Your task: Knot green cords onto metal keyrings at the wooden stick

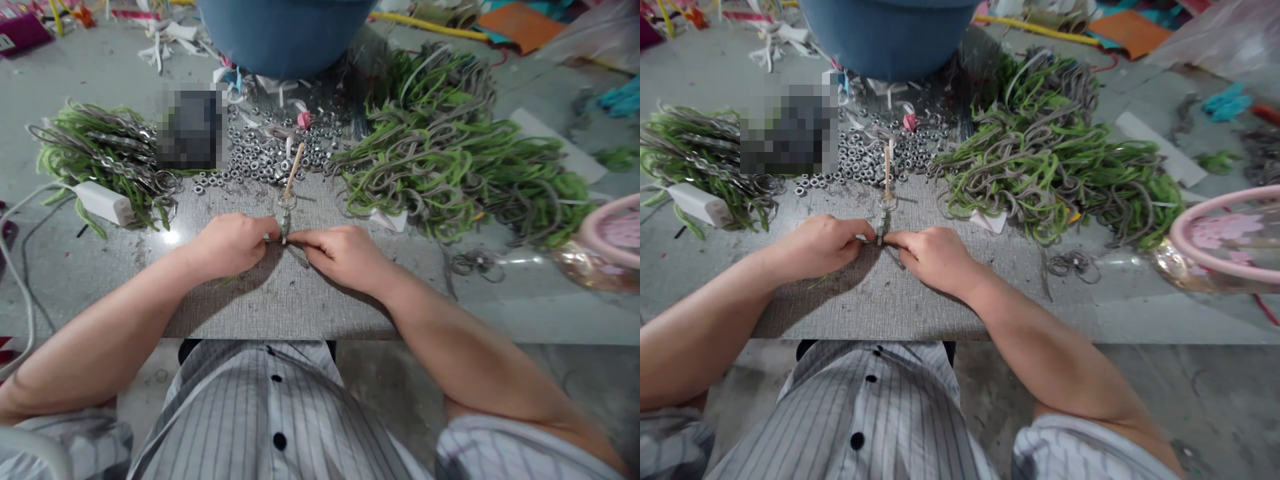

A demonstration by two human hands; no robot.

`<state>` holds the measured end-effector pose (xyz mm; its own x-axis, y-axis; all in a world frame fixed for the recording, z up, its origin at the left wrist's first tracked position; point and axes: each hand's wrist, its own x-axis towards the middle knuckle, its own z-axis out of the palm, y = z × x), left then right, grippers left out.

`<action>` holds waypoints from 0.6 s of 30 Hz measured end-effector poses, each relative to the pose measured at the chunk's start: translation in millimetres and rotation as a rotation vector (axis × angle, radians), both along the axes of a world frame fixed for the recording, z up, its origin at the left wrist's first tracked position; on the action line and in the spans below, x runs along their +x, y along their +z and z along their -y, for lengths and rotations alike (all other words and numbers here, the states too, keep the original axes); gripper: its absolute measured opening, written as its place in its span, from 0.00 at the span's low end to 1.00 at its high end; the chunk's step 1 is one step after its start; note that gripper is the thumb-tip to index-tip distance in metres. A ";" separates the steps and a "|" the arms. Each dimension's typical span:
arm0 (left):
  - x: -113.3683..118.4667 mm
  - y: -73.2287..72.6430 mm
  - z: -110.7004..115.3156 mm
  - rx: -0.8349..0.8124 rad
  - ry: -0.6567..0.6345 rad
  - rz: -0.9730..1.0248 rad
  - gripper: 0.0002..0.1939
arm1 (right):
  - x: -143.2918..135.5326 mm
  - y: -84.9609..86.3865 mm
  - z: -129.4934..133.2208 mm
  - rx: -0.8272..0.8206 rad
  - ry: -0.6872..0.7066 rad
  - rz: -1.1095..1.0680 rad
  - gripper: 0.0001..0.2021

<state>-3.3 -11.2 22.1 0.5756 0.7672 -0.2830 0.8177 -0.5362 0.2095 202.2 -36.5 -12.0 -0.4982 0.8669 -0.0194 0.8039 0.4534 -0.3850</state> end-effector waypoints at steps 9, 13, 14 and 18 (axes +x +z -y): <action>-0.9 5.1 -1.9 -0.060 -0.059 0.016 0.23 | 1.2 2.6 -0.8 -0.004 0.041 0.022 0.20; -0.8 7.8 -1.6 -0.081 -0.049 0.016 0.24 | 1.9 2.5 -1.6 -0.012 0.052 0.031 0.20; -1.0 8.2 -1.7 -0.087 -0.050 0.020 0.24 | 1.8 2.7 -1.8 -0.016 0.049 0.036 0.20; -2.0 7.7 -2.3 -0.097 -0.056 0.051 0.24 | 1.5 3.2 -1.9 -0.045 0.030 0.032 0.20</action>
<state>-5.3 -8.9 29.8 0.6325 0.7037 -0.3236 0.7738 -0.5559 0.3037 203.8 -34.6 -8.8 -0.5228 0.8492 -0.0745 0.8021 0.4605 -0.3803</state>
